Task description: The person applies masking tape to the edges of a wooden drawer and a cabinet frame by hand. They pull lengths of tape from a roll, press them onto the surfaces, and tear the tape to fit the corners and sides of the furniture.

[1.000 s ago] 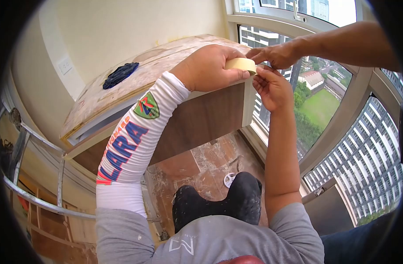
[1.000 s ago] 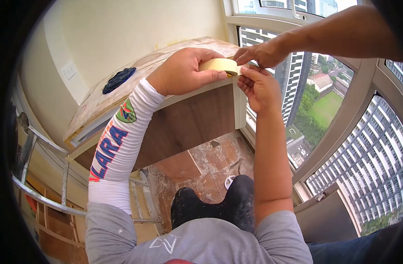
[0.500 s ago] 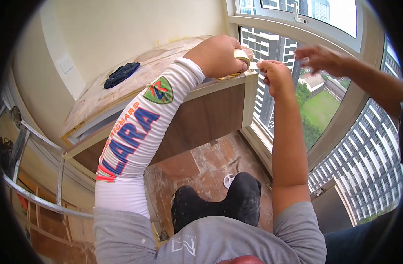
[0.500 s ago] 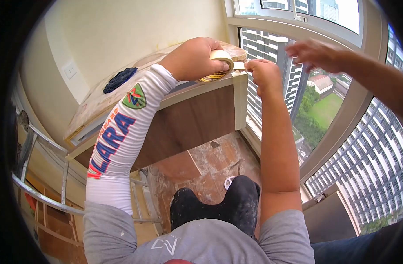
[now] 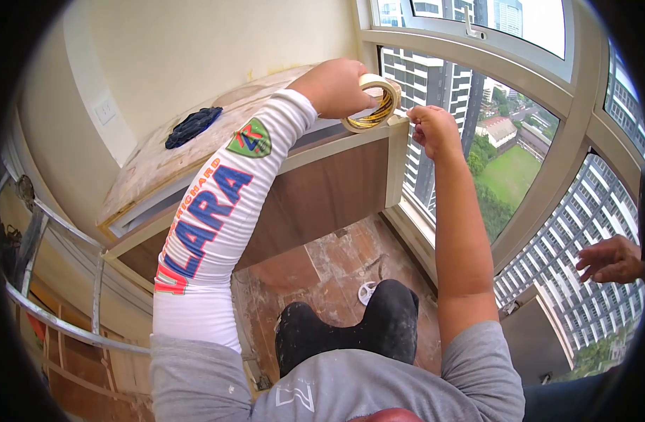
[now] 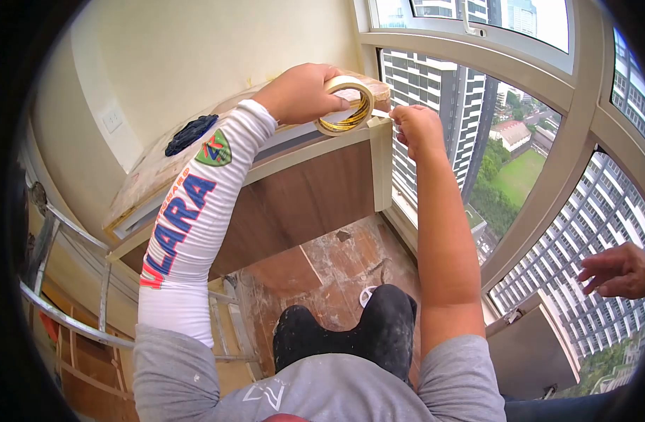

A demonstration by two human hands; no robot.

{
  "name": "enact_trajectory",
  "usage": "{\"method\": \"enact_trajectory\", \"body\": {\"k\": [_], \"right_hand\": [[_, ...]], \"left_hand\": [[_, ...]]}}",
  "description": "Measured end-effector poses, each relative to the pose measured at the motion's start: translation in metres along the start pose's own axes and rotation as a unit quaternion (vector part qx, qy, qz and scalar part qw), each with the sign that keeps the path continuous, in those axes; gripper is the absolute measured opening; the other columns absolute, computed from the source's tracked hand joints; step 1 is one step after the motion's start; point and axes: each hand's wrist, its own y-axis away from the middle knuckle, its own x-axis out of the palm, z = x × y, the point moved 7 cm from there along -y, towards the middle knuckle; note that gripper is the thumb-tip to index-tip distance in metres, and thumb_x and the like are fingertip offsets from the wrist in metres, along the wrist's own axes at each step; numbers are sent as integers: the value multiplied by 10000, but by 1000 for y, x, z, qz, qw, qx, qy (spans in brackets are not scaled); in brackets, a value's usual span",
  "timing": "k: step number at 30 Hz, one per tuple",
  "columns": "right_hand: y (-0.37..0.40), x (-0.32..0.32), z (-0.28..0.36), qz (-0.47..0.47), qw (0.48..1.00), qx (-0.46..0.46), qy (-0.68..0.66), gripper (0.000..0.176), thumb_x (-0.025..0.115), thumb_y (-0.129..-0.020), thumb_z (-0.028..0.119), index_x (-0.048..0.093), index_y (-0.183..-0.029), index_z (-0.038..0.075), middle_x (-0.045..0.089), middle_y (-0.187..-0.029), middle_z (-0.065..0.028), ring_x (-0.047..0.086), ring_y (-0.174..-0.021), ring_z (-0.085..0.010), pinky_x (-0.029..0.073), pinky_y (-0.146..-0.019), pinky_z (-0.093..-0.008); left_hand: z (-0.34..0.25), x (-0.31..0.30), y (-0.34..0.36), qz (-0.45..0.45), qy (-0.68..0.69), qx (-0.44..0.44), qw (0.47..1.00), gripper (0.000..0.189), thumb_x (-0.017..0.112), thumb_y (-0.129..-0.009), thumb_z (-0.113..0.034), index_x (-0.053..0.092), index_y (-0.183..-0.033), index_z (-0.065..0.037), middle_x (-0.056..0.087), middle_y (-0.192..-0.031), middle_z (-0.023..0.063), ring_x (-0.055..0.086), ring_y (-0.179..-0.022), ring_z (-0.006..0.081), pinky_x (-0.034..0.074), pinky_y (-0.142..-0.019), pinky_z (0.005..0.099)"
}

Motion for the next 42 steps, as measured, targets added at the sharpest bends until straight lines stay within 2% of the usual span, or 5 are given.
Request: {"method": "enact_trajectory", "body": {"k": [10,16,25,34,42], "right_hand": [[-6,5,2,38,996,4,82,132,733,-771,90,611,-816,76,513,-722,14,480,-610,-105,440,-554,-279],[6,10,-3,47,996,31,63,204,747,-755,99,639,-927,80,566,-818,-11,540,-738,-136,473,-673,-305],[8,18,-24,136,990,-6,-21,334,623,-885,213,640,-1166,34,638,-988,-49,604,-825,-137,478,-707,-280],[4,15,-28,70,995,-34,-68,361,623,-891,153,596,-1228,29,643,-1000,-50,619,-817,-147,516,-729,-316],[-5,9,-32,72,994,-35,-70,341,628,-886,143,608,-1208,32,630,-962,-50,618,-798,-146,517,-693,-317]], "left_hand": [[7,0,8,-21,70,-10,997,395,705,-824,-319,726,-1069,-11,735,-984,203,701,-917,348,555,-860,390],[8,-1,9,-8,49,-4,999,490,739,-833,-235,651,-1248,8,735,-1077,167,707,-955,265,549,-886,353],[48,26,21,-46,318,-6,947,558,787,-831,-245,593,-1269,42,722,-1057,120,691,-928,200,545,-878,321],[42,-42,75,61,65,-69,994,476,718,-797,-86,601,-1254,-27,706,-965,78,652,-848,138,523,-778,276],[73,-34,104,42,310,-48,948,627,676,-849,-49,448,-1433,-30,677,-1014,58,634,-924,113,526,-842,262]]}}
